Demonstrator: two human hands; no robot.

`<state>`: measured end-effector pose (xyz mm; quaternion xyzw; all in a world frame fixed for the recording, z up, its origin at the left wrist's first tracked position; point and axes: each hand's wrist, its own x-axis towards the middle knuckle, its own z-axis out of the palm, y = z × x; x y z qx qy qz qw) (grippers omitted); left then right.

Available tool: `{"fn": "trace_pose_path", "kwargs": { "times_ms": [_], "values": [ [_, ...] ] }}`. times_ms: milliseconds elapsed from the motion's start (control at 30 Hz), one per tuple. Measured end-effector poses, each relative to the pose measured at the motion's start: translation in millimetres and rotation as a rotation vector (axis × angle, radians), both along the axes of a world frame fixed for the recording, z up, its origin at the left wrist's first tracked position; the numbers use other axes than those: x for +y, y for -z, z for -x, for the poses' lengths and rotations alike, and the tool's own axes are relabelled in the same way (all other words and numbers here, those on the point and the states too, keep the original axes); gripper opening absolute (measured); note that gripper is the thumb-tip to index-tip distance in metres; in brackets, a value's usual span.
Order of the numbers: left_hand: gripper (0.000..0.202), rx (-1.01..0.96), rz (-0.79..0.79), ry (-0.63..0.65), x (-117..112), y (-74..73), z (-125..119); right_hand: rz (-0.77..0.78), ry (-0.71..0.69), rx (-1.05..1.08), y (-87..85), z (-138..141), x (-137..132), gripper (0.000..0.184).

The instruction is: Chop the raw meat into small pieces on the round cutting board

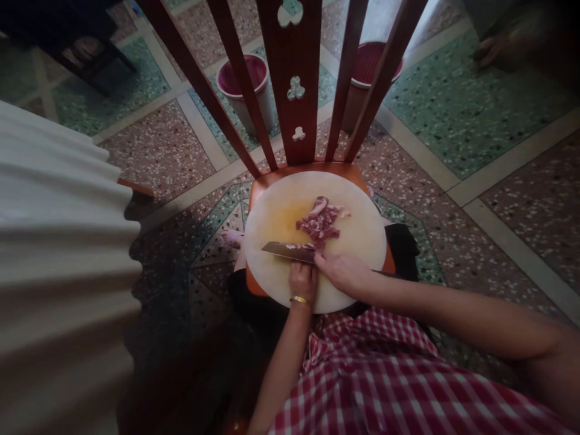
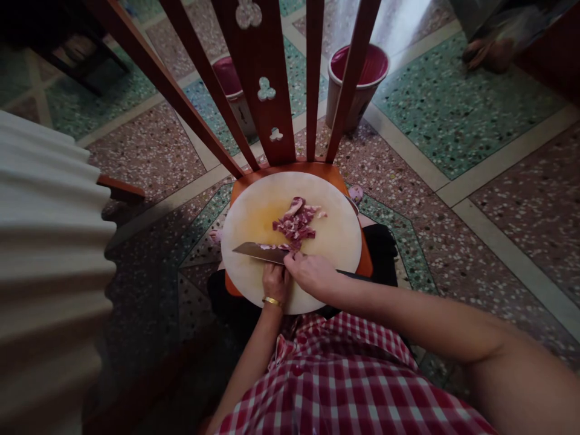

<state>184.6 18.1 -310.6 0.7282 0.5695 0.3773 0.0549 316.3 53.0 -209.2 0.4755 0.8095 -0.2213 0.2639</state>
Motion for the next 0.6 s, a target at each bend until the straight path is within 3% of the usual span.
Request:
{"fn": "trace_pose_path", "kwargs": {
  "times_ms": [200,433,600],
  "values": [
    [0.018,-0.038,0.027,0.04,2,-2.8,-2,0.066,0.083,-0.147,-10.4,-32,-23,0.047],
    [0.015,-0.026,0.001,0.029,4,-0.7,-2,-0.011,0.033,0.126,5.8,7,9,0.034],
    [0.016,-0.063,-0.032,0.022,5,0.3,-3,-0.049,0.074,0.112,2.3,-33,-2,0.037]
  ]
}}
